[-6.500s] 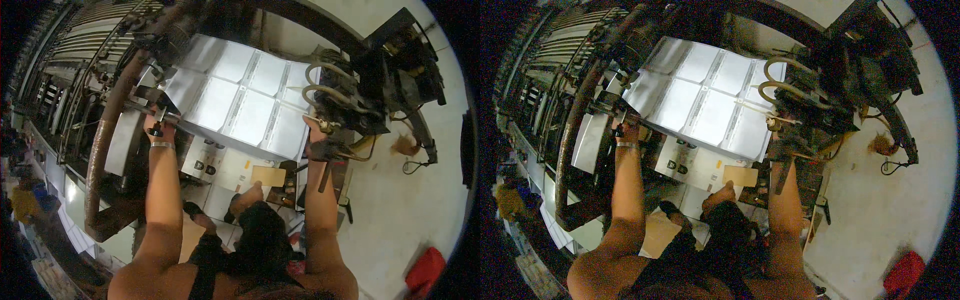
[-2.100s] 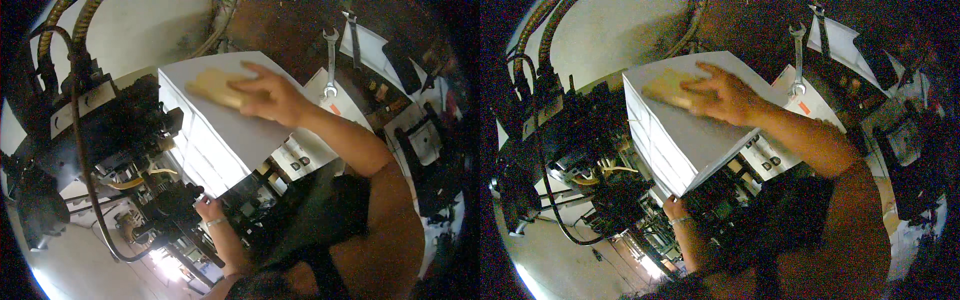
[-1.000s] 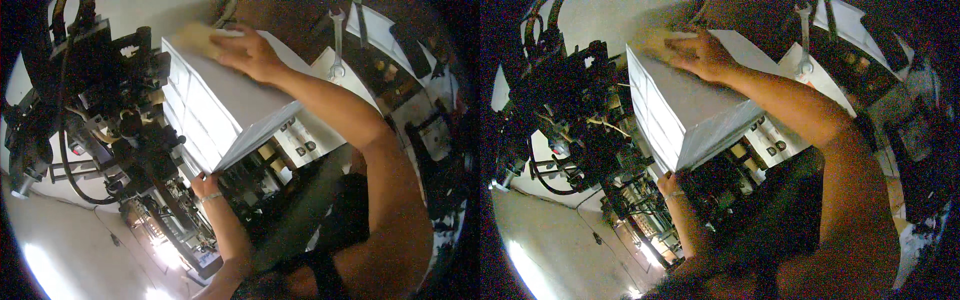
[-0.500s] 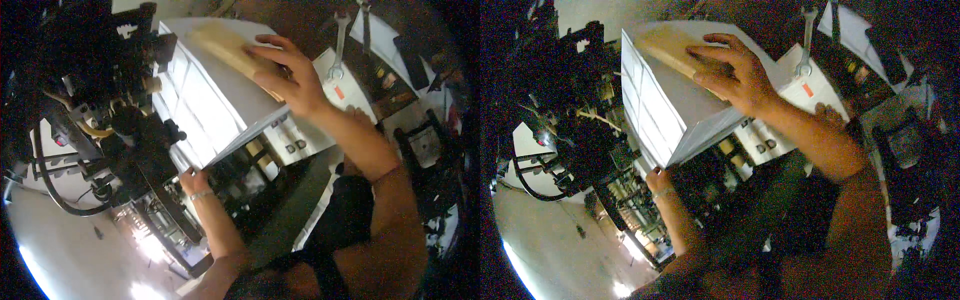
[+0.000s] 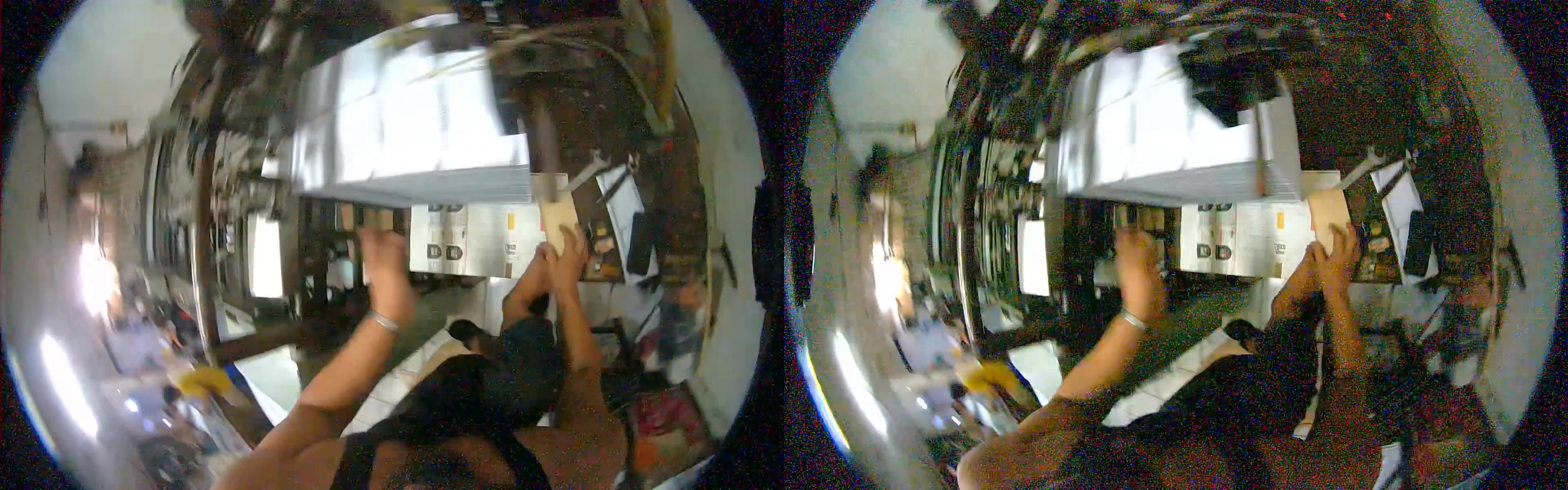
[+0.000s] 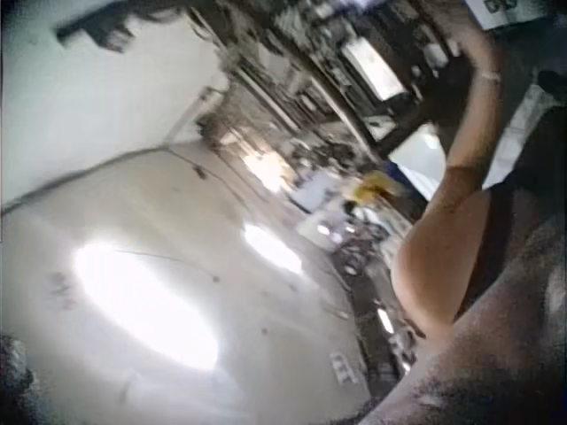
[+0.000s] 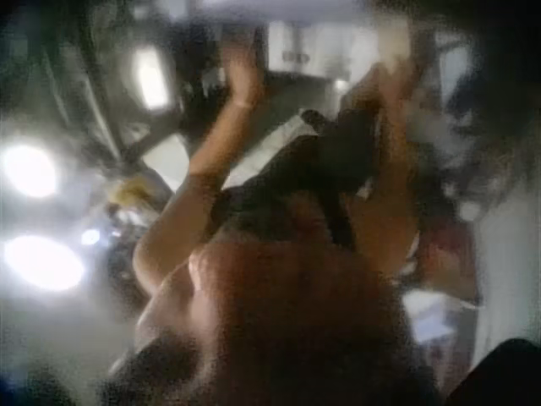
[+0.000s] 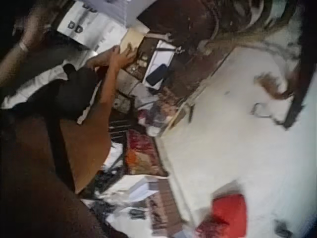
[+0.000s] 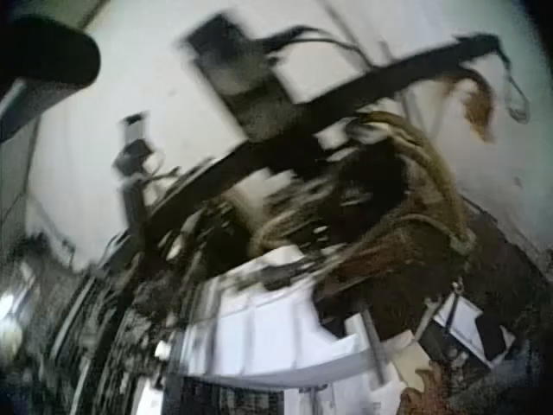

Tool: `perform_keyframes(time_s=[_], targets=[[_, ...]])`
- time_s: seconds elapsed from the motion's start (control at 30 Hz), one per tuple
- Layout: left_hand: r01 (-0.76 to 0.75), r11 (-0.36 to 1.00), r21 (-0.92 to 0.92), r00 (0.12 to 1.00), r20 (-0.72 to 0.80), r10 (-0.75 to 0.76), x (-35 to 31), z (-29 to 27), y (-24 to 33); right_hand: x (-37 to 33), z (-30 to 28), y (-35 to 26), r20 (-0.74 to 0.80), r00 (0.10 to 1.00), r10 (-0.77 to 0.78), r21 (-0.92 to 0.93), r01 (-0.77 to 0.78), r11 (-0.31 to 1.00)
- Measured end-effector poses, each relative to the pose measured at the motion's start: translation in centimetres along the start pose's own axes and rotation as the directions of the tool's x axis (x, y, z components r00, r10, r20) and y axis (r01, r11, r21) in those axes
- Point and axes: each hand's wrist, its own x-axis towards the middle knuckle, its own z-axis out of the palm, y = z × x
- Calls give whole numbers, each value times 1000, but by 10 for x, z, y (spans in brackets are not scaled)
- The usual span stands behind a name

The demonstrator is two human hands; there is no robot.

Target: The person operates a printing machine by loading stacks of printed paper, aligning them, and using a wooden block to press the edges even.

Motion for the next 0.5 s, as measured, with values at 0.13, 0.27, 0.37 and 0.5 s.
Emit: perform_keyframes(time_s=[0.13,0.27,0.37,0.5], targets=[[43,818,574,710,558,-429,-137,-73,-100,3,8,-24,168,972,-162,-169,190,967],[-248,822,513,122,858,-499,-201,-124,-134,27,-17,-61,363,904,-226,-196,311,930],[-173,802,572,240,814,-529,-218,-121,-148,43,-48,-96,428,794,-432,23,469,883],[-84,828,554,348,795,-497,-227,-112,-164,41,-102,-137,523,737,-428,134,424,896]])
